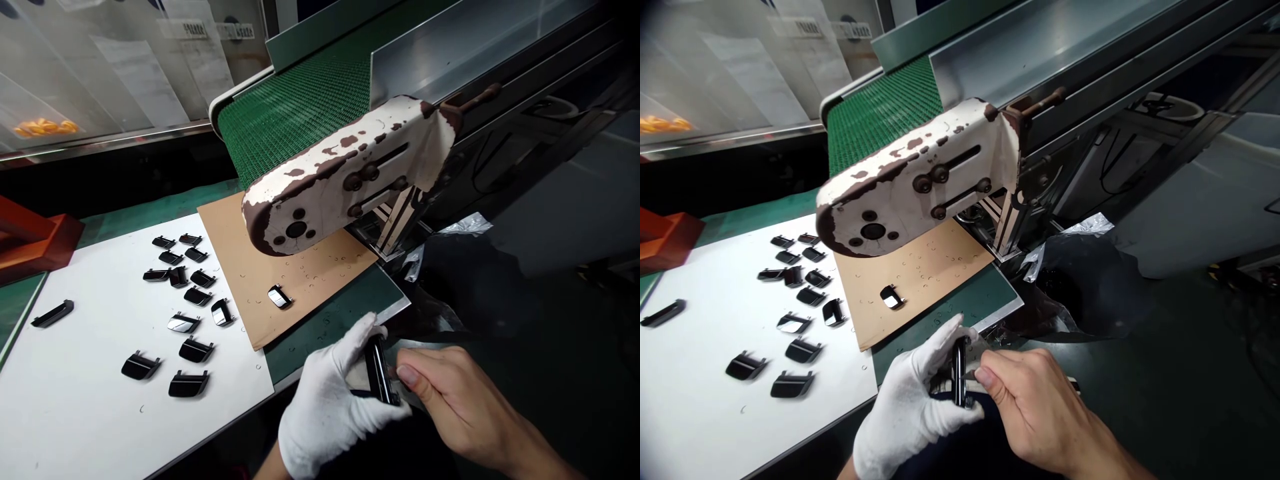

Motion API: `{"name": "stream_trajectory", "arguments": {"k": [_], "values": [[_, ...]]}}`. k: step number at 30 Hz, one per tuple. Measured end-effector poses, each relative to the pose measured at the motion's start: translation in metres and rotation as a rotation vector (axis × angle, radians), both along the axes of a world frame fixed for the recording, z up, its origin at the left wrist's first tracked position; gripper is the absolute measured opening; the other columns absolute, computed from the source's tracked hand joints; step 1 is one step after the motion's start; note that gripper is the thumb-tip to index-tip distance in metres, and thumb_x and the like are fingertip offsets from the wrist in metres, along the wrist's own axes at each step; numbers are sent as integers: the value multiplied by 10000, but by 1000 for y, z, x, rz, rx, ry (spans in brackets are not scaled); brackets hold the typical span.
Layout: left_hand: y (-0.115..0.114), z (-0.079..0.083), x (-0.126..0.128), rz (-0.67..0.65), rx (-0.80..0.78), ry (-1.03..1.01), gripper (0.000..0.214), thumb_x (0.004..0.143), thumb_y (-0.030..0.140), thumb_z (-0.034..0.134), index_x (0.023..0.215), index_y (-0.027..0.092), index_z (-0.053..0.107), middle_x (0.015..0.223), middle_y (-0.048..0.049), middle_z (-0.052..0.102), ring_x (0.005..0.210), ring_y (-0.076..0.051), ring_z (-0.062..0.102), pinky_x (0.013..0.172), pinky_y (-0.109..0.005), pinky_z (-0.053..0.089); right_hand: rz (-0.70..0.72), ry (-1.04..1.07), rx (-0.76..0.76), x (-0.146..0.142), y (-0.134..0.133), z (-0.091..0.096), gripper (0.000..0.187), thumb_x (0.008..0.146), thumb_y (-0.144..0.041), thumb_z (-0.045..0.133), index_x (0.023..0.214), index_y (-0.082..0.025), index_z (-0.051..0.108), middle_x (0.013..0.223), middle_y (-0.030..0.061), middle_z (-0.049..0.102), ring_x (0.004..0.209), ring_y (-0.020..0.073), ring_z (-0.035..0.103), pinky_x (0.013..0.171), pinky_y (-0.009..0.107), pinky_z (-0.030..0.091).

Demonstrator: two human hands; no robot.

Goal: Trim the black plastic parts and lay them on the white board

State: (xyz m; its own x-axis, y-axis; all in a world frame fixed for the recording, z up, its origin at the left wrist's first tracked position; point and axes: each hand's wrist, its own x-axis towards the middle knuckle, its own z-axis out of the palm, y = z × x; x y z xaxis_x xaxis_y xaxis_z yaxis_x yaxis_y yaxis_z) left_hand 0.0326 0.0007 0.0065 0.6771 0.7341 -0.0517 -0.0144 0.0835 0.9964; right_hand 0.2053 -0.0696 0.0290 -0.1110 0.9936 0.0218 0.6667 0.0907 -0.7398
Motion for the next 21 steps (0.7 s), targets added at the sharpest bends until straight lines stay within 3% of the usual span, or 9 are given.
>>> {"name": "stream_trajectory", "arguments": {"k": [5,8,11,13,16,18,21], "values": [[2,-1,1,32,40,24,814,656,329,860,1380,224,505,1212,-79,672,1005,-258,687,958,-345,529,-34,138,1,4,-4,-3,392,983,-353,346,617,-221,394,554,-33,413,494,128,405,493,288,275],[3,-3,-1,81,88,28,803,674,336,852,1385,232,494,1226,-74,671,1069,-261,668,989,-343,509,-180,328,25,14,-9,-16,427,971,-424,368,639,-211,534,528,-29,418,467,130,406,452,275,289],[4,-5,-4,107,179,52,806,693,376,835,1400,245,471,1252,-74,659,1114,-257,650,995,-337,505,-368,452,-7,29,-13,-37,453,932,-513,419,617,-213,548,494,-47,350,424,119,329,397,263,249],[5,-6,-5,124,258,87,800,717,412,810,1413,253,450,1262,-78,649,1122,-254,645,986,-332,512,-505,366,-37,39,-15,-51,414,853,-558,552,625,-213,571,494,-51,374,428,118,349,393,253,280],[4,-8,-5,145,364,118,781,754,436,773,1429,265,420,1278,-83,634,1141,-255,631,989,-340,511,-680,227,-66,43,-20,-59,325,762,-534,694,829,-216,688,587,-17,561,521,156,532,471,254,434],[3,-9,-4,146,406,123,771,766,433,764,1432,271,412,1281,-85,631,1137,-256,633,998,-346,504,-699,264,-78,37,-23,-55,309,779,-504,695,913,-227,715,697,19,670,632,189,633,563,267,507],[1,-10,-2,122,428,134,768,756,408,780,1424,277,425,1276,-85,634,1108,-258,647,1004,-350,498,-519,337,-44,19,-22,-37,222,815,-446,674,803,-235,741,736,37,703,670,191,654,586,264,513]]}}
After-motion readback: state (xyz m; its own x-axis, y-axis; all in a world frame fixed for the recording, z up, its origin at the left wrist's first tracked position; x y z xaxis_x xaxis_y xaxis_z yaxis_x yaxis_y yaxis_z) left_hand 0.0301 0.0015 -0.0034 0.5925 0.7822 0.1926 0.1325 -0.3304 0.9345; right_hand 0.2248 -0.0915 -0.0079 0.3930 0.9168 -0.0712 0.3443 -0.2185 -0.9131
